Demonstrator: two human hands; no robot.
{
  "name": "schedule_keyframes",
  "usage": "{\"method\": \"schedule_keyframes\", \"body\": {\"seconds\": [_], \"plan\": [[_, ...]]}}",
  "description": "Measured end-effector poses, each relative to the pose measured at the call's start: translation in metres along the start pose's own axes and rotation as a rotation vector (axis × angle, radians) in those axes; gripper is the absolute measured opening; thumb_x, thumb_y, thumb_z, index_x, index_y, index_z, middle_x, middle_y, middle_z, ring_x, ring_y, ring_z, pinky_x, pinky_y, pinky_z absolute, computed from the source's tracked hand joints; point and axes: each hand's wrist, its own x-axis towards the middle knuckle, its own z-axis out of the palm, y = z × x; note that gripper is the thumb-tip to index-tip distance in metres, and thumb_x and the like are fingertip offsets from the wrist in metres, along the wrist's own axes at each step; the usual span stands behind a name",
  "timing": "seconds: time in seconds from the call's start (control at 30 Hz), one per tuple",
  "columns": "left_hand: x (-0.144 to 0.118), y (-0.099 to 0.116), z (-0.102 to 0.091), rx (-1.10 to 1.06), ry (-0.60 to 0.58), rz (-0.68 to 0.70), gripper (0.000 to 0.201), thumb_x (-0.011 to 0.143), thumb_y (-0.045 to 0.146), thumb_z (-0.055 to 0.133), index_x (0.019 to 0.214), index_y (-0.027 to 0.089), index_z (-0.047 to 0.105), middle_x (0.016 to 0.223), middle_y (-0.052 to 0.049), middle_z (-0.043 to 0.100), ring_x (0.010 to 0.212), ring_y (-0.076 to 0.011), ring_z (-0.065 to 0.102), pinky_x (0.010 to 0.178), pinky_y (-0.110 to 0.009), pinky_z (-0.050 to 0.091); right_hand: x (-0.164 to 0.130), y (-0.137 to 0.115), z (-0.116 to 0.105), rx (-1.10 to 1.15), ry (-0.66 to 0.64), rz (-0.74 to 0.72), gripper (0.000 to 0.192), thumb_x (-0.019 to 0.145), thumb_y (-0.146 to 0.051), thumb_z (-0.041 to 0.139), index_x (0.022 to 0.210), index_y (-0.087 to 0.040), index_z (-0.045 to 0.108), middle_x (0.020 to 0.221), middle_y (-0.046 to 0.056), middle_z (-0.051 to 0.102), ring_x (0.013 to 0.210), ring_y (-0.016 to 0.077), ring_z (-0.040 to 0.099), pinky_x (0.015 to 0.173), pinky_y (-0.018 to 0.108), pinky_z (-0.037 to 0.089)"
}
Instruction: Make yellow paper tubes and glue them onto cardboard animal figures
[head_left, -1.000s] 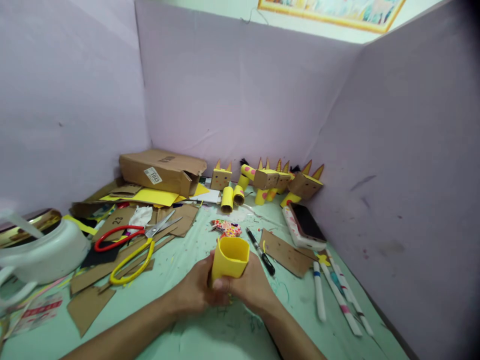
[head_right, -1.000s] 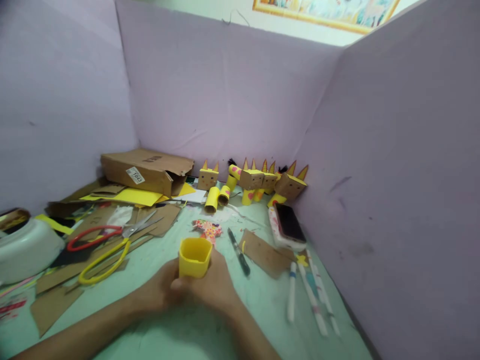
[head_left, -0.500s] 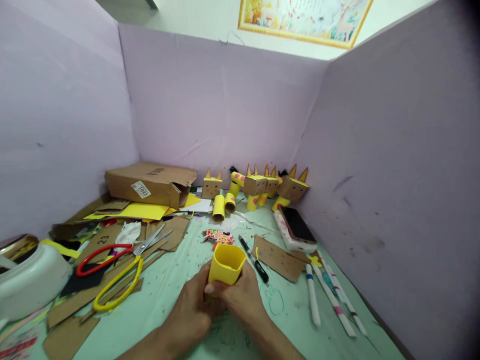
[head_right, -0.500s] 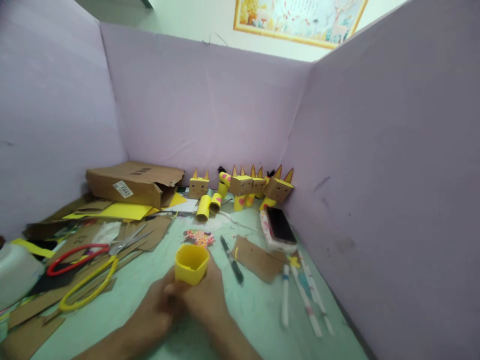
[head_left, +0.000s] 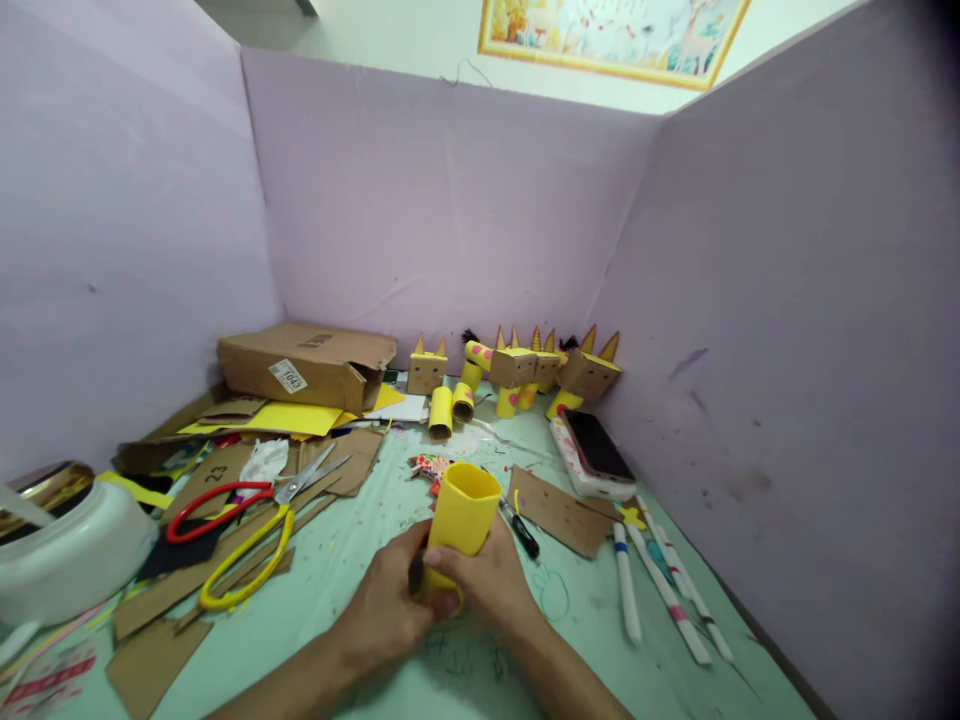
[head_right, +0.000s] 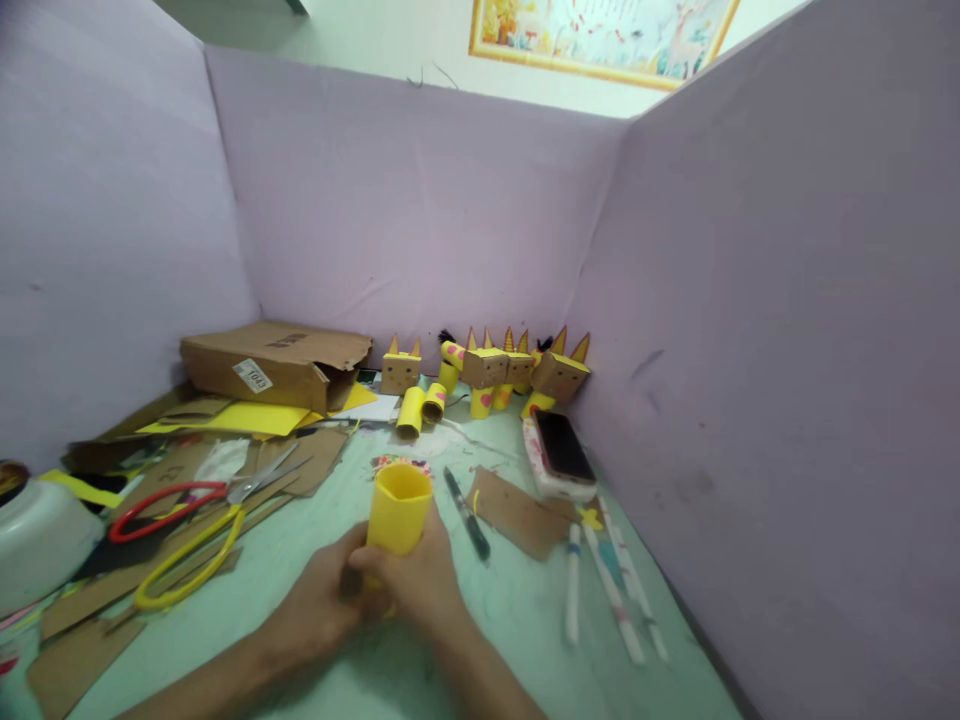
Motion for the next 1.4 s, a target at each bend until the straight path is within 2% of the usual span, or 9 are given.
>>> {"method": "schedule_keyframes", "body": {"seconds": [0.17,0.43,0.63,0.77,0.9,0.97,1.17,1.3,1.4], "plan": [[-0.001,0.002,0.002,0.070,0.017,0.049,0.037,0.065,0.016,0.058,0.101,0.014,0.062,0.099,-0.009,0.068,0.087,-0.0259,0.061,0.078,-0.034,0.048,-0.002,-0.001,-0.001,-0.041,-0.095,-0.011,0.049,0.044,-0.024,0.079,0.087,-0.019,0.056,0.072,-0.001,0.063,0.066,0.0163,0.057,0.058,0.026,0.047],[-0.001,0.003,0.002,0.060,0.035,0.052,0.037,0.063,0.016,0.057,0.100,0.016,0.063,0.098,-0.009,0.068,0.090,-0.0294,0.061,0.080,-0.038,0.048,-0.004,0.001,-0.003,0.011,-0.130,-0.060,0.048,0.044,-0.024,0.080,0.086,-0.019,0.057,0.075,0.000,0.065,0.068,0.0181,0.059,0.060,0.028,0.048],[-0.005,-0.006,0.000,0.067,0.068,0.081,0.055,0.062,0.025,0.067,0.115,0.017,0.057,0.115,-0.012,0.062,0.107,-0.0335,0.054,0.091,-0.043,0.042,-0.005,-0.006,-0.005,0.035,-0.149,-0.064,0.040,0.046,-0.026,0.079,0.081,-0.018,0.061,0.072,0.001,0.065,0.066,0.0180,0.058,0.061,0.029,0.048],[-0.006,-0.013,-0.009,-0.081,0.289,0.145,0.067,0.070,0.039,0.063,0.130,0.019,0.041,0.136,-0.012,0.044,0.125,-0.0316,0.039,0.104,-0.043,0.028,0.000,-0.012,-0.017,0.508,-0.042,-0.120,0.047,0.053,-0.030,0.079,0.096,-0.022,0.062,0.088,0.002,0.066,0.082,0.0208,0.061,0.077,0.035,0.050],[-0.001,-0.011,-0.022,-0.304,0.542,0.092,0.051,0.080,0.042,0.053,0.125,0.020,0.041,0.134,-0.011,0.044,0.119,-0.0272,0.044,0.098,-0.040,0.035,0.008,-0.016,-0.029,0.890,-0.016,0.093,0.040,0.062,-0.041,0.075,0.093,-0.021,0.062,0.087,0.003,0.067,0.088,0.0224,0.063,0.091,0.043,0.046],[-0.001,-0.008,-0.027,-0.281,0.530,0.052,0.049,0.077,0.041,0.057,0.119,0.019,0.045,0.125,-0.011,0.050,0.114,-0.0269,0.048,0.094,-0.039,0.038,0.011,-0.017,-0.031,0.969,-0.027,0.167,0.037,0.066,-0.048,0.070,0.088,-0.019,0.063,0.085,0.004,0.068,0.089,0.0231,0.064,0.094,0.043,0.045],[-0.011,0.004,-0.022,0.005,0.276,0.091,0.035,0.075,0.039,0.058,0.104,0.019,0.058,0.111,-0.008,0.062,0.108,-0.0273,0.052,0.093,-0.036,0.038,0.010,-0.020,-0.024,1.063,-0.014,0.261,0.025,0.075,-0.039,0.063,0.089,-0.019,0.063,0.084,0.003,0.070,0.090,0.0204,0.064,0.097,0.039,0.043],[-0.012,0.006,-0.014,0.125,0.267,0.147,0.029,0.077,0.040,0.054,0.093,0.018,0.064,0.095,-0.007,0.067,0.093,-0.0259,0.058,0.083,-0.033,0.042,0.008,-0.011,-0.018,0.873,-0.071,0.186,0.029,0.070,-0.040,0.069,0.089,-0.019,0.063,0.088,0.003,0.070,0.093,0.0219,0.064,0.095,0.040,0.044],[-0.009,0.005,-0.013,0.224,0.336,0.146,0.025,0.076,0.038,0.052,0.072,0.018,0.067,0.073,-0.005,0.065,0.075,-0.0233,0.058,0.071,-0.031,0.043,0.006,-0.004,-0.011,0.809,-0.085,0.178,0.032,0.068,-0.037,0.072,0.093,-0.019,0.064,0.095,0.004,0.069,0.098,0.0213,0.062,0.097,0.039,0.043]]}}
